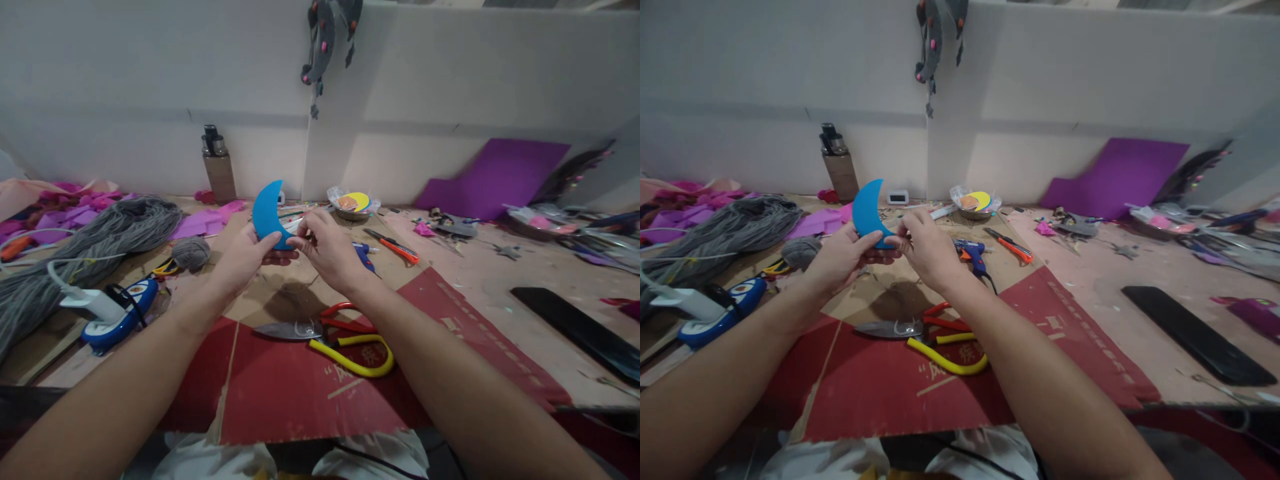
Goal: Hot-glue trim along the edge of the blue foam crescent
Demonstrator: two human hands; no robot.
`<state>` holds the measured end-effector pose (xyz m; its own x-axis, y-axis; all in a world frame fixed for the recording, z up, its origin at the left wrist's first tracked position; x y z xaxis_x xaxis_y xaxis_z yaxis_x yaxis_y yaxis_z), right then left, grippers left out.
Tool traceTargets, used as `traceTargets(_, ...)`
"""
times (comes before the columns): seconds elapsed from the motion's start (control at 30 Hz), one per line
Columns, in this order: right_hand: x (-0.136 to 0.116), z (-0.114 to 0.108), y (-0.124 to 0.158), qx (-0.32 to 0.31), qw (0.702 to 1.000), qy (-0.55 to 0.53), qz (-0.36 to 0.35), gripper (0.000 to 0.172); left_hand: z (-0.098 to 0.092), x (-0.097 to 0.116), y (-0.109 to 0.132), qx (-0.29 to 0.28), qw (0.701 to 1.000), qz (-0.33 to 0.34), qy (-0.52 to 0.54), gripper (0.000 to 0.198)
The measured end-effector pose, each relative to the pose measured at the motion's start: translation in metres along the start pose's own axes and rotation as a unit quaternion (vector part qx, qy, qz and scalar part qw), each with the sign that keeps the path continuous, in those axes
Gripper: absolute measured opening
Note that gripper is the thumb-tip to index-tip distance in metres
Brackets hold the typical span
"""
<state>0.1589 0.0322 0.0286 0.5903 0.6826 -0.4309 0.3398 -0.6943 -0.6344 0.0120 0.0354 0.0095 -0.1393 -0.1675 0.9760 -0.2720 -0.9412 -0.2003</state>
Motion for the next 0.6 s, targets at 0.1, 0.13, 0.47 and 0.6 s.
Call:
traceTargets(0.1,-0.002,-0.001,0.002,0.023,1.0,0.008,0.018,0.026,-0.005,0.003,-0.002,0.046,0.999,0.025,-0.01,0.026)
traceTargets(0.13,-0.003,-0.001,0.003,0.028,0.999,0.005,0.021,0.028,-0.007,0.005,-0.002,0.061,0.997,0.04,-0.009,0.025)
traceTargets(0.47,-0.003,0.02,0.009,-0.069,0.99,-0.064,0.106,0.022,-0.032,0.012,-0.007,0.186,0.973,0.116,0.07,0.02)
traceTargets(0.6,0.003,0.021,0.014,-0.073,0.988,-0.06,0.123,0.029,-0.047,0.015,-0.01,0.227,0.96,0.118,0.116,0.021)
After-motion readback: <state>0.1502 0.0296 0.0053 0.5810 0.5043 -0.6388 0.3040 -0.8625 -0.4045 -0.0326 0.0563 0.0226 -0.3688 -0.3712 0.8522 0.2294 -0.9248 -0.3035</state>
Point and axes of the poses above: each hand's wrist, its own y-axis away from the middle knuckle, its own z-axis out of the palm, x = y × z, the point moved 4 cm from there along -y, towards the middle knuckle, and after that the axes turned 2 degrees about -x, right-handed, at the moved point
